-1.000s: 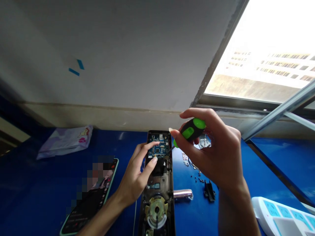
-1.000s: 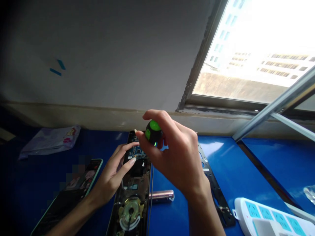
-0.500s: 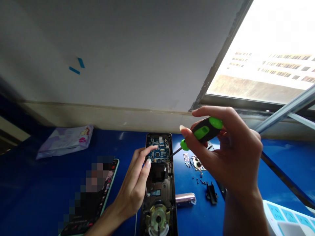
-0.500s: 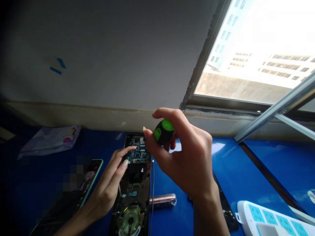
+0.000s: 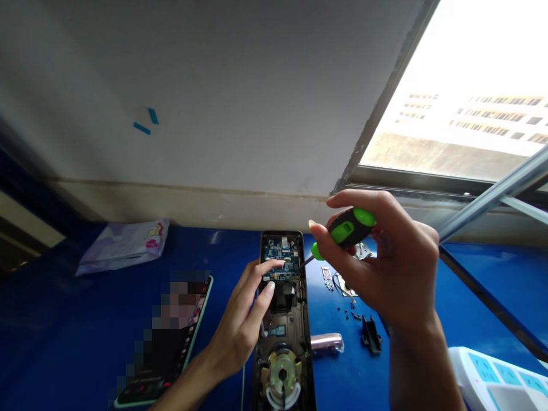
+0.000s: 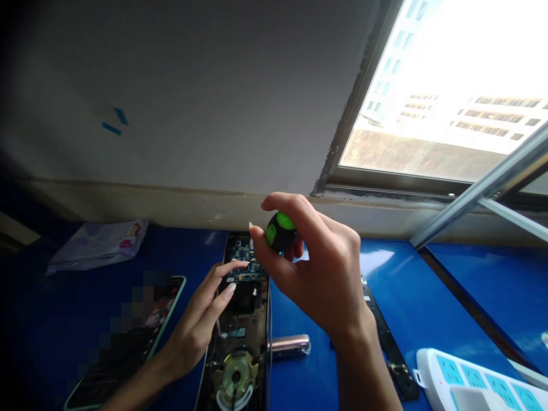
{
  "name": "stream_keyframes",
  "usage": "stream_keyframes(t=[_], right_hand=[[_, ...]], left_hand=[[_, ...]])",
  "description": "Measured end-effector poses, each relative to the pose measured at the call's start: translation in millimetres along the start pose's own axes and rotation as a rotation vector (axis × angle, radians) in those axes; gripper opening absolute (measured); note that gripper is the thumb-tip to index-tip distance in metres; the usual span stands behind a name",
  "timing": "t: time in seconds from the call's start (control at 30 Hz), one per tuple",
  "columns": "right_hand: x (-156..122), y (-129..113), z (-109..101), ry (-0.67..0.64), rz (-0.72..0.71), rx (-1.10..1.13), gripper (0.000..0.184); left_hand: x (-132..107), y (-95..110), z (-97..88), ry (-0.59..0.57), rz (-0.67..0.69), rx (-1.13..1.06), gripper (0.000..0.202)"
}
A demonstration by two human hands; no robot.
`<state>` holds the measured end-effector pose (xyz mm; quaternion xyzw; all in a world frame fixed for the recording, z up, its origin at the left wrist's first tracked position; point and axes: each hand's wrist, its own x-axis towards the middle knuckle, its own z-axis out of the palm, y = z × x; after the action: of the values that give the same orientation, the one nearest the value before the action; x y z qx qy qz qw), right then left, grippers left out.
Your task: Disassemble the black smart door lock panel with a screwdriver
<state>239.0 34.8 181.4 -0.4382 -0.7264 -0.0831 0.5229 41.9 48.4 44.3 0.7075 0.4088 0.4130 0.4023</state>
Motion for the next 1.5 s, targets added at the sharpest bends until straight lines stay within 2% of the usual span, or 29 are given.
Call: stream_keyframes(t=[0.6, 1.13, 1.23, 1.37, 1.43, 1.5], right_hand=[[0.5, -2.6, -3.0, 0.001, 0.005, -0.018, 0.018], [-0.9, -4.9, -2.2, 0.034, -0.068, -0.116, 0.014], [-0.1, -7.7, 0.9, 0.089, -0.118, -0.230, 0.021], [-0.4, -14.1, 3.8, 0.132, -0.090, -0.252, 0.035], [-1.4, -16.9, 1.5, 0.071, -0.074, -0.180, 0.027], [-2.3, -19.0, -4.2, -0.051, -0.063, -0.091, 0.013]], left_hand=[[0.2, -1.2, 0.6, 0.004, -0.001, 0.000, 0.038], [1.3, -2.2, 2.3, 0.001, 0.004, -0.030, 0.038], [2.4, -2.0, 3.1, 0.013, -0.009, -0.053, 0.038], [3.3, -3.0, 4.1, 0.022, -0.019, -0.089, 0.038], [4.0, -4.1, 4.4, 0.021, -0.017, -0.106, 0.038], [4.9, -5.6, 4.8, 0.015, -0.014, -0.122, 0.038]])
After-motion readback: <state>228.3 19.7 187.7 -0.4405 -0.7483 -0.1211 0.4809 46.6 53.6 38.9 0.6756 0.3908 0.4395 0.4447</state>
